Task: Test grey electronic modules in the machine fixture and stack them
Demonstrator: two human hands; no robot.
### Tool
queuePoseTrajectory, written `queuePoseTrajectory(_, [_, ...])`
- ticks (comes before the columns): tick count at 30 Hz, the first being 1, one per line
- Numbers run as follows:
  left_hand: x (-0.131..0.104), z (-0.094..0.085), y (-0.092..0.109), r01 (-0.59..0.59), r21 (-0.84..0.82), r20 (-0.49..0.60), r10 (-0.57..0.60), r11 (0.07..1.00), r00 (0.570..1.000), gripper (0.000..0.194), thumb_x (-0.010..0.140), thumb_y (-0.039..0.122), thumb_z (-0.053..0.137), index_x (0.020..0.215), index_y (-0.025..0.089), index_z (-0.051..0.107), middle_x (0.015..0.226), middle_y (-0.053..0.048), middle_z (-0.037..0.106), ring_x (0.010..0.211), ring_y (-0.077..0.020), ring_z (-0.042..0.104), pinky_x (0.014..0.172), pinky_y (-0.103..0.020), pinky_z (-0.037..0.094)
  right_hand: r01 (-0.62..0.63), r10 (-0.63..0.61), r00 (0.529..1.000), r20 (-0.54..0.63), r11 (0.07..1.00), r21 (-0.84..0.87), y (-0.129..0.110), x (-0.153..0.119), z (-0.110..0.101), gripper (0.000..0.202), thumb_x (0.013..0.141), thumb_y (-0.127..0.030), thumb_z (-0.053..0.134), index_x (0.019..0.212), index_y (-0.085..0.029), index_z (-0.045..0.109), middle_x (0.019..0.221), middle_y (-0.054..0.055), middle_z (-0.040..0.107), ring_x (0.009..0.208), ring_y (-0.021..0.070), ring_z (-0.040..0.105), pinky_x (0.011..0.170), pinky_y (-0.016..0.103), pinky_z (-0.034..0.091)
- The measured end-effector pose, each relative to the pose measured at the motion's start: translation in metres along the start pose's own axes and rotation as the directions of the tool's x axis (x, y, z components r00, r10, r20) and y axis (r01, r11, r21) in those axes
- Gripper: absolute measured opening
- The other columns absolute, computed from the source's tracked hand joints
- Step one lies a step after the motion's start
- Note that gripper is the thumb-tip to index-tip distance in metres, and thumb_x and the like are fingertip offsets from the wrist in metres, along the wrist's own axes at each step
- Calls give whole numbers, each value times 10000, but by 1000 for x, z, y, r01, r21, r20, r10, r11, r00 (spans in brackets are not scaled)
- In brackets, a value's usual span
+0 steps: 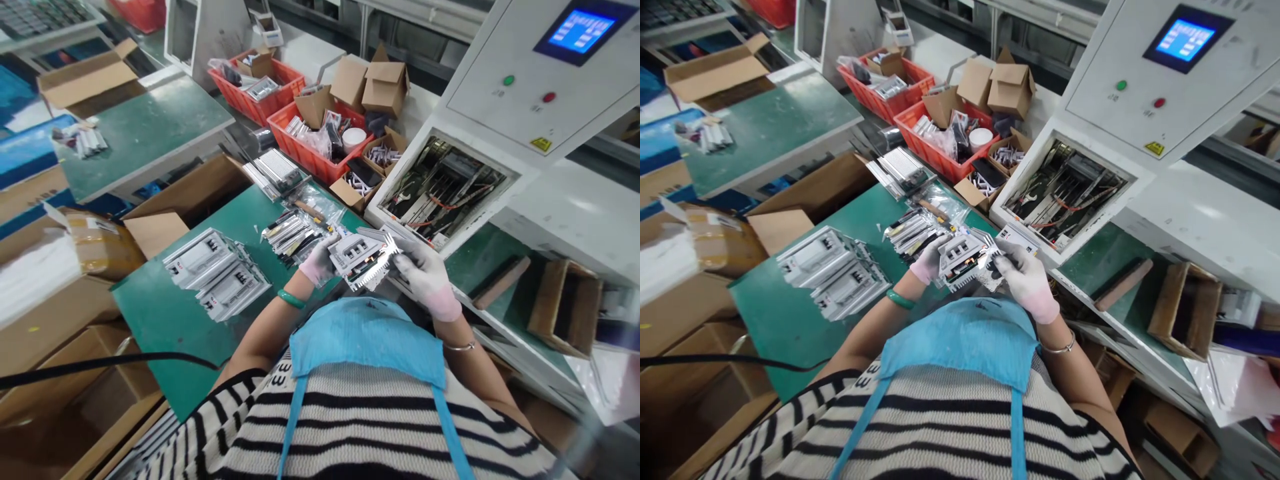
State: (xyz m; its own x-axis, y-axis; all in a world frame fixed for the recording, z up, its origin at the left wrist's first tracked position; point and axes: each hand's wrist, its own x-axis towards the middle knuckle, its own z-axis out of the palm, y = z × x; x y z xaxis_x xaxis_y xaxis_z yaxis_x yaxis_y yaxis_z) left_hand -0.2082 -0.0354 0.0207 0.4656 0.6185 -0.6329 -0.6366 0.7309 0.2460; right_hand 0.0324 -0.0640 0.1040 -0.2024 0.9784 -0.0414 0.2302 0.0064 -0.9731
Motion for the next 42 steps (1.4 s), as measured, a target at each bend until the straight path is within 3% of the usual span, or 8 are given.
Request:
queuePoseTrajectory(4, [4, -6, -2, 1, 10, -56, 0, 1000, 998, 320, 825, 376, 615, 1035, 149, 696, 811, -89, 751, 739, -271, 722, 699, -411, 593, -41, 42, 999, -14, 999, 25, 8, 1, 1, 475, 871, -477, 617, 1239, -179, 654, 860, 52, 720, 699, 188, 665, 630, 354, 604])
queuePoseTrajectory(9, [12, -16, -6, 28, -10, -65, -29, 1000, 997, 246, 801, 364, 639, 910, 154, 704, 762, -77, 739, 678, -256, 710, 649, -385, 585, -19, 19, 1000, -17, 999, -27, 8, 1, 3, 463, 880, -498, 602, 1230, -201, 659, 938, 62, 724, 774, 199, 676, 653, 346, 598])
queuePoseTrajectory(14, [16, -23, -9, 59, -22, -15, -60, 998, 998, 259, 797, 380, 644, 921, 163, 713, 804, -84, 749, 714, -262, 710, 674, -391, 580, -28, 28, 1000, 3, 999, -24, 6, -1, 7, 460, 882, -500, 597, 1224, -198, 655, 866, 46, 714, 704, 183, 669, 635, 335, 590])
queuePoseTrajectory(20, [15, -22, -10, 53, 13, -36, -53, 998, 998, 270, 845, 398, 558, 902, 175, 698, 784, -68, 751, 703, -236, 707, 671, -370, 571, -92, 92, 996, 4, 995, 42, 7, -5, 9, 445, 860, -436, 627, 1228, -186, 643, 862, 41, 717, 672, 170, 665, 612, 322, 591])
queuePoseTrajectory(28, [16, -27, -9, 20, 57, 40, -22, 998, 999, 255, 835, 392, 559, 883, 170, 675, 791, -77, 751, 758, -267, 719, 764, -419, 563, -153, 151, 988, 40, 985, 75, 5, -11, 10, 506, 805, -485, 670, 1204, -176, 634, 797, 27, 692, 617, 173, 663, 581, 333, 596])
queuePoseTrajectory(34, [17, -32, -4, 29, 39, 42, -31, 999, 999, 273, 820, 381, 572, 931, 158, 682, 745, -77, 745, 717, -279, 714, 760, -444, 555, -119, 116, 992, 43, 989, 84, 7, -15, 10, 504, 830, -519, 641, 1199, -177, 628, 807, 29, 686, 640, 170, 664, 603, 336, 596])
queuePoseTrajectory(42, [10, -25, 4, -4, 43, 62, 1, 999, 998, 245, 831, 350, 569, 954, 172, 684, 698, -46, 731, 660, -246, 703, 698, -403, 562, -74, 73, 997, 10, 995, 69, 9, -19, 10, 517, 849, -545, 614, 1216, -181, 618, 805, 21, 679, 645, 159, 644, 624, 320, 576])
